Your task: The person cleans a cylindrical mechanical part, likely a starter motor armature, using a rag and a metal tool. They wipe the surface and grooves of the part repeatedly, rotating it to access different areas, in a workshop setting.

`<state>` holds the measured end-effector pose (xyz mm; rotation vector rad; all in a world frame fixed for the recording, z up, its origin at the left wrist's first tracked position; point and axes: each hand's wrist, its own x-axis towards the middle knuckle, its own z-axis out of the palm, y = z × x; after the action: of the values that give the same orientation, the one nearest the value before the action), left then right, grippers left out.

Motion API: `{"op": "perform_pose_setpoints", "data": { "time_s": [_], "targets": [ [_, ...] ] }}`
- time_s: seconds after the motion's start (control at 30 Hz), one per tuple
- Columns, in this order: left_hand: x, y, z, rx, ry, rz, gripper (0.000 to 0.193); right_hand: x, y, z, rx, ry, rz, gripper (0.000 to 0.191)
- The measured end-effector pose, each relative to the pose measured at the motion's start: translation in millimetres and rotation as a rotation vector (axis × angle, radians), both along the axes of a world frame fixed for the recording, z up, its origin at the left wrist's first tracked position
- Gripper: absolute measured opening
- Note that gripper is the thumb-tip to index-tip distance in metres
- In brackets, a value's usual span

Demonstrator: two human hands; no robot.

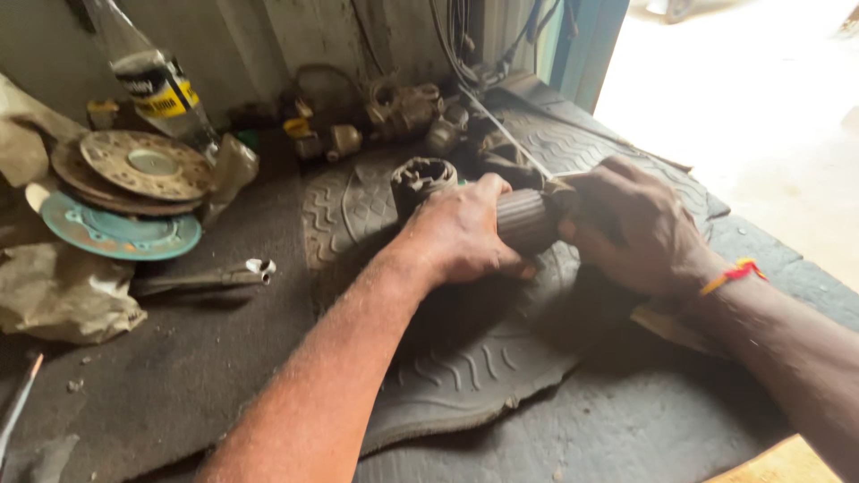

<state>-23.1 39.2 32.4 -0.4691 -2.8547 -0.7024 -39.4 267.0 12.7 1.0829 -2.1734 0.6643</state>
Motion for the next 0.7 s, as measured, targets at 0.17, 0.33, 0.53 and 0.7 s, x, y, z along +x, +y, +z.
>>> {"op": "perform_pose_setpoints", "data": {
  "time_s": [0.17, 0.33, 0.53, 0.7],
  "targets": [
    [4.9, 5.9, 8.5, -0.019, -0.090, 0.041, 0.096, 7.1, 6.4, 9.8, 0.096, 0.081, 0.022, 0.043],
    [10.1, 11.4, 16.6, -0.026, -0.117, 0.068, 0.094, -1.4, 15.1, 12.2, 0.090, -0.012, -0.346, 0.029],
    [12.0, 14.1, 19.0, -0.004, -0.124, 0.074, 0.090, 13.3, 15.4, 6.1, -0.045, -0.030, -0.117, 0.014],
    [9.2, 13.4, 15.7, -0.041, -0.085, 0.072, 0.091, 19.1, 6.5, 3.7, -0.063, -0.029, 0.225, 0.010]
  ]
}}
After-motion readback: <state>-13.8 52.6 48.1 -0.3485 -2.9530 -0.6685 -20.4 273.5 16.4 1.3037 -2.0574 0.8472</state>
